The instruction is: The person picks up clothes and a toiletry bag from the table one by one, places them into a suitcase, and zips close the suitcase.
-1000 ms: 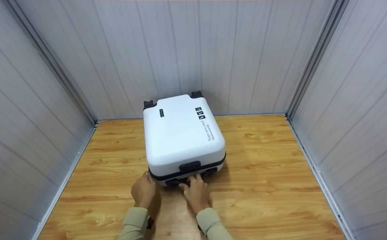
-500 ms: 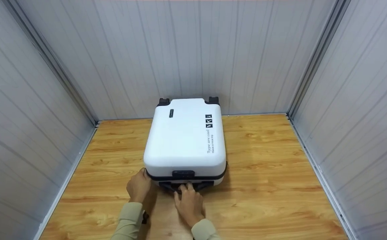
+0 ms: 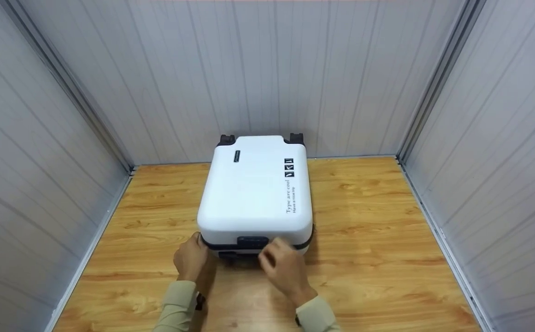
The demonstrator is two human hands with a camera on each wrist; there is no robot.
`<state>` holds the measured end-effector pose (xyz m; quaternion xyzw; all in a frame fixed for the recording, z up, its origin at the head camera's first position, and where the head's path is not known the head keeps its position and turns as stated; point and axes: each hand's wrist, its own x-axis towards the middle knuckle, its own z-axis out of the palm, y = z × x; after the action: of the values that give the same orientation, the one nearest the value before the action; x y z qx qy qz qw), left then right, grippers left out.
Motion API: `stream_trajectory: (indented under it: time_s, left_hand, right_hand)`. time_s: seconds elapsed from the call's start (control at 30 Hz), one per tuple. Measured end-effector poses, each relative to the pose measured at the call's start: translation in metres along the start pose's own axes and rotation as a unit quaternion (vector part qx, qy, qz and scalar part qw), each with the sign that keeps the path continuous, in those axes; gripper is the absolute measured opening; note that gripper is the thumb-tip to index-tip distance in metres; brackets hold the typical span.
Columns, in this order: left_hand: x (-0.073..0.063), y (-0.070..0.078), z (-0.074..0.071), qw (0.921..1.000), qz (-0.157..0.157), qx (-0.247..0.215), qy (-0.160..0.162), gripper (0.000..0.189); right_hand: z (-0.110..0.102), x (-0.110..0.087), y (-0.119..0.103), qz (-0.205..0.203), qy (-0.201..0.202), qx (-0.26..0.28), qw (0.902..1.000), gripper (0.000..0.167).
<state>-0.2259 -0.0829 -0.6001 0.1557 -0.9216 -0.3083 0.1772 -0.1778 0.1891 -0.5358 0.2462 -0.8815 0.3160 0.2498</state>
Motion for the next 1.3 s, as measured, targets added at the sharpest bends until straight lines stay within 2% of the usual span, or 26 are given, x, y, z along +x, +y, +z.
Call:
stream_trajectory:
  time_s: [0.07,0.13,0.3,0.4,0.5,0.7,0.8,1.13,1.3]
  left_hand:
    - [0.001,-0.001,0.000,1.0000,0.000,0.004,0.004,0.036]
    - [0.001,-0.001,0.000,1.0000,-0.001,0.007,0.006,0.036]
    - [0.000,-0.001,0.002,0.9999,-0.008,0.008,-0.005,0.037]
    - [-0.001,-0.001,0.003,0.9999,-0.008,0.008,-0.009,0.039]
    - [-0.002,0.000,0.002,0.9999,0.000,0.014,0.000,0.039]
    - [-0.007,0.002,-0.001,0.9982,0.044,0.028,0.030,0.033]
    - [-0.012,0.003,-0.005,0.9966,0.058,0.034,0.047,0.031]
    - [-0.037,0.008,-0.012,0.9925,0.093,0.047,0.064,0.033]
    - [-0.054,0.014,-0.011,0.9914,0.104,0.059,0.054,0.028]
  right_hand:
    - [-0.012,0.017,0.008,-0.005,0.054,-0.031,0.9980,0.019]
    - [-0.023,0.034,0.017,0.012,0.062,-0.064,0.9959,0.033]
    - [-0.037,0.063,0.043,0.059,-0.055,-0.112,0.9904,0.090]
    - [-0.037,0.067,0.054,0.063,-0.093,-0.117,0.9868,0.108]
    - [-0.035,0.064,0.058,0.063,-0.083,-0.118,0.9875,0.111]
    - [-0.030,0.062,0.060,0.064,-0.035,-0.126,0.9893,0.109]
    - [-0.028,0.063,0.060,0.055,-0.028,-0.132,0.9893,0.108]
    - [-0.025,0.063,0.060,0.045,-0.011,-0.141,0.9889,0.107]
    - [-0.024,0.062,0.059,0.044,-0.008,-0.140,0.9891,0.107]
